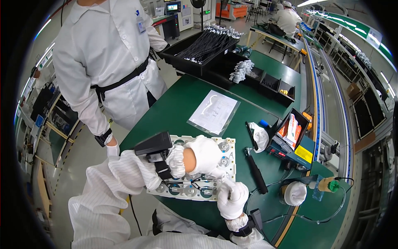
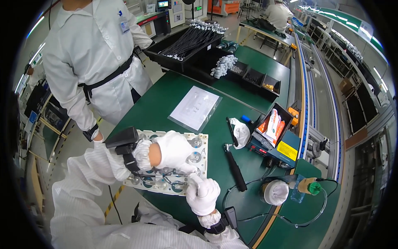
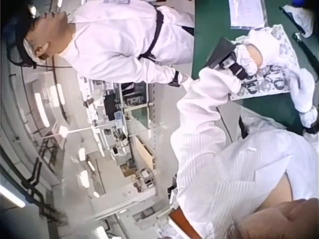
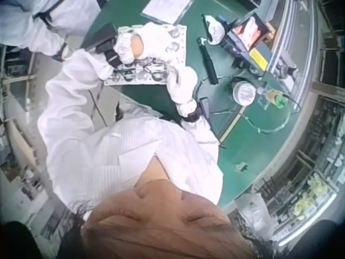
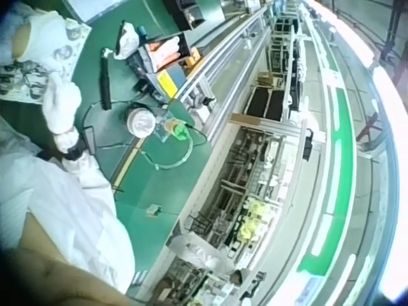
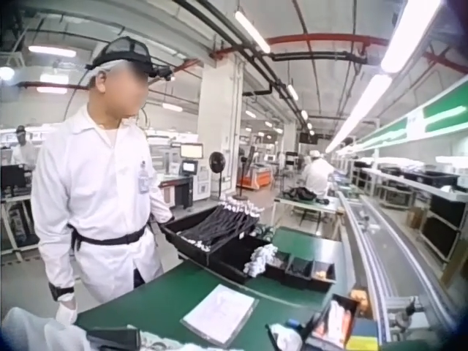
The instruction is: The person applies glue to a battery pack using a dispenser, moves it to a conveyor, and picks up a document. They then use a torque wrench and a marker on the terminals before applying more glue with the dispenser.
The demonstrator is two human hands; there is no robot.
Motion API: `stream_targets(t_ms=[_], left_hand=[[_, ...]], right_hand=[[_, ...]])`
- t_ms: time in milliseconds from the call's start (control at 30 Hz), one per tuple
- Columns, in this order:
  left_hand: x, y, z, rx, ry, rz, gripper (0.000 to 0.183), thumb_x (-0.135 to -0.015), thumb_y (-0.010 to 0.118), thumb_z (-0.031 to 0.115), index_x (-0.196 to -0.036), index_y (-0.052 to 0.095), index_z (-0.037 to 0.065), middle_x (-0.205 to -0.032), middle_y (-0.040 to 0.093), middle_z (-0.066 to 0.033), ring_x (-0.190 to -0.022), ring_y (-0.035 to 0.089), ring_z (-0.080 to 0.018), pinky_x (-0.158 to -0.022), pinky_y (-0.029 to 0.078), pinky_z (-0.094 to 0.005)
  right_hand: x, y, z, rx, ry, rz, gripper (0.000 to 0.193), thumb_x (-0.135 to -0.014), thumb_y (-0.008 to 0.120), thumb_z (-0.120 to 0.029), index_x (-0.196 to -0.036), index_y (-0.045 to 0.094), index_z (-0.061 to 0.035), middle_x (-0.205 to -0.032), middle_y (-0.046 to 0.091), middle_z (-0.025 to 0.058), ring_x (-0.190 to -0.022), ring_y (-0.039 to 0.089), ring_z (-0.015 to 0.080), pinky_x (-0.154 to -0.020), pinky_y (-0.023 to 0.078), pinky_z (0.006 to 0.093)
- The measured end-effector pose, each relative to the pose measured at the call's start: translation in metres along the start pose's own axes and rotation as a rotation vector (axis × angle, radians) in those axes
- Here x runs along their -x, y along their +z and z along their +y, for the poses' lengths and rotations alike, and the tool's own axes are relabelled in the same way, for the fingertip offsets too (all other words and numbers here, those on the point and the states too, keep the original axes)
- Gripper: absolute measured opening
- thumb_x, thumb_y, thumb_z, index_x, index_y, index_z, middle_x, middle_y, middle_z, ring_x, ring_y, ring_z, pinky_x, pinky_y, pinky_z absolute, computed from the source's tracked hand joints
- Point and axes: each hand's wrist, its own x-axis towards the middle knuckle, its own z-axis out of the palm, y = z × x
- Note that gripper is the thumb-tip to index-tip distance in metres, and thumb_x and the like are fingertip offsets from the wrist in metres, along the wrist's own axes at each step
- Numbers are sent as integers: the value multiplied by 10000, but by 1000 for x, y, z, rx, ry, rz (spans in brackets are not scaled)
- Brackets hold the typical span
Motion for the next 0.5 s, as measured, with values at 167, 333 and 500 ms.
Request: stream_targets(t_ms=[167,333,500], left_hand=[[13,9,-6,99,-48,106,557,-771,547,573,-674,667,37,-626,615,-174,-605,615,-308,-582,490,-394],[53,-2,-40,220,5,313,385,-775,634,451,-797,643,67,-734,599,-120,-716,603,-294,-642,484,-384],[82,13,-58,101,-38,478,247,-765,633,315,-824,617,75,-796,591,-103,-758,603,-267,-680,495,-379]], right_hand=[[-20,-11,-8,0,158,-251,110,-772,639,-71,-875,616,-100,-759,600,108,-599,583,293,-542,453,403],[-72,-32,-11,-5,395,-557,128,-841,641,-215,-909,641,-106,-812,607,91,-674,627,261,-582,505,362],[-88,7,-14,311,113,-660,188,-798,657,-291,-895,656,-130,-907,613,115,-794,625,300,-652,513,421]])
